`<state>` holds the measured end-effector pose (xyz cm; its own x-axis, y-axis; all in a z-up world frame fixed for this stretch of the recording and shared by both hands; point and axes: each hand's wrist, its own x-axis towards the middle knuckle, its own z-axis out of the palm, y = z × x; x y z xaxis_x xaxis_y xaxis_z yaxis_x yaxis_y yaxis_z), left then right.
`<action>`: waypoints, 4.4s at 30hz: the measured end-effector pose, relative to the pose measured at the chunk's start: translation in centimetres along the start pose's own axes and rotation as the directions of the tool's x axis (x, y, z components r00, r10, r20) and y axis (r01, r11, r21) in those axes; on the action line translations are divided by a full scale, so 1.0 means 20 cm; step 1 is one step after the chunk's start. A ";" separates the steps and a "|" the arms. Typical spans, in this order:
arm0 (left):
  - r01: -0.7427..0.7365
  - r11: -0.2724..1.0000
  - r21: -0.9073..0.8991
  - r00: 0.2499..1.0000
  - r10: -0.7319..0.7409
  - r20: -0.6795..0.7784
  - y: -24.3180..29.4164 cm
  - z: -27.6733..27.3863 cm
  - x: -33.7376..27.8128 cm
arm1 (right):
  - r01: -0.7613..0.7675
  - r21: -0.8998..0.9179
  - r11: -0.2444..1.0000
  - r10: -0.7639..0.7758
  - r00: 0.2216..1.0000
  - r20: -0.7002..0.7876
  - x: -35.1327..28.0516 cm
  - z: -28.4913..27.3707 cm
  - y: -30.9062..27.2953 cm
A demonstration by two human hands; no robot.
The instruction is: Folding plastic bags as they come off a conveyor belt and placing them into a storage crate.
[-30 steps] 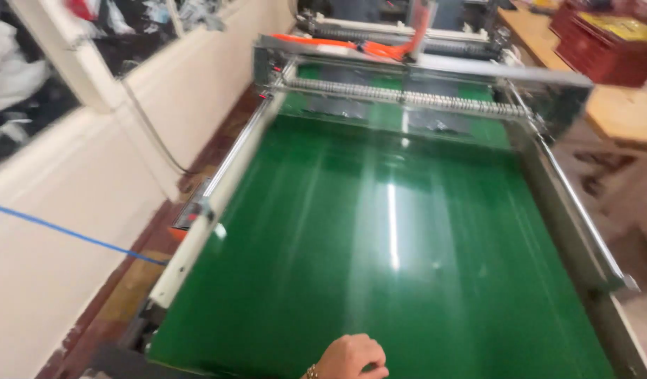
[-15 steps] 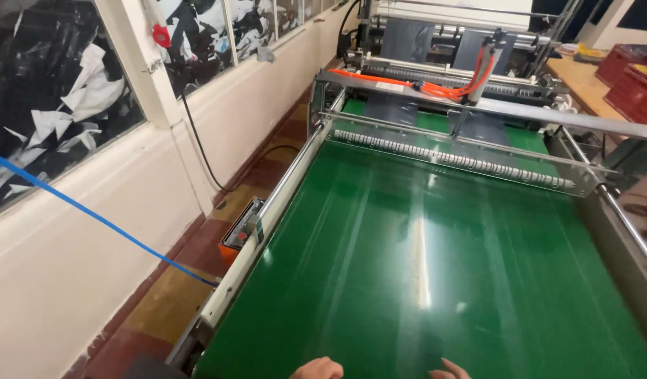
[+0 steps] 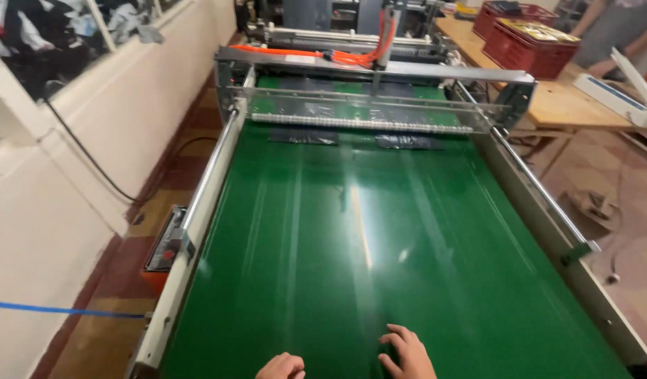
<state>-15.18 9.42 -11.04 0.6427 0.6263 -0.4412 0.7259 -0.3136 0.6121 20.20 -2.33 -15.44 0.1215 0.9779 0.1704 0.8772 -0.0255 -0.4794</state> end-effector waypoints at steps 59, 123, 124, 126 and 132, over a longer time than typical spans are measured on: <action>-0.232 0.704 0.672 0.124 0.706 -0.697 1.38 0.95 0.73 | -0.649 0.687 0.326 0.846 0.525 0.094 -0.39 -1.07 1.08; 0.163 0.094 -0.982 0.971 0.159 0.177 1.40 0.13 1.67 | -0.260 -0.067 0.963 0.241 0.946 -0.218 0.93 -1.17 1.06; 0.217 -0.088 -0.972 0.963 0.180 0.198 1.35 0.12 1.67 | -0.070 -0.080 0.994 0.030 0.907 -0.419 0.81 -1.19 0.99; 0.228 -0.190 -0.955 0.964 0.183 0.194 1.31 0.07 1.57 | -0.053 -0.092 0.994 0.008 0.903 -0.429 0.55 -1.15 0.97; 0.145 -0.428 -0.892 0.989 0.066 0.129 1.18 0.05 1.32 | -0.095 -0.154 0.983 0.019 0.900 -0.436 0.04 -0.91 1.00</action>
<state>19.27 17.88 -8.87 0.7155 0.5068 -0.4808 -0.4362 0.8617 0.2592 46.40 -5.83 -9.22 0.3282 0.7887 0.5198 0.9227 -0.1500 -0.3551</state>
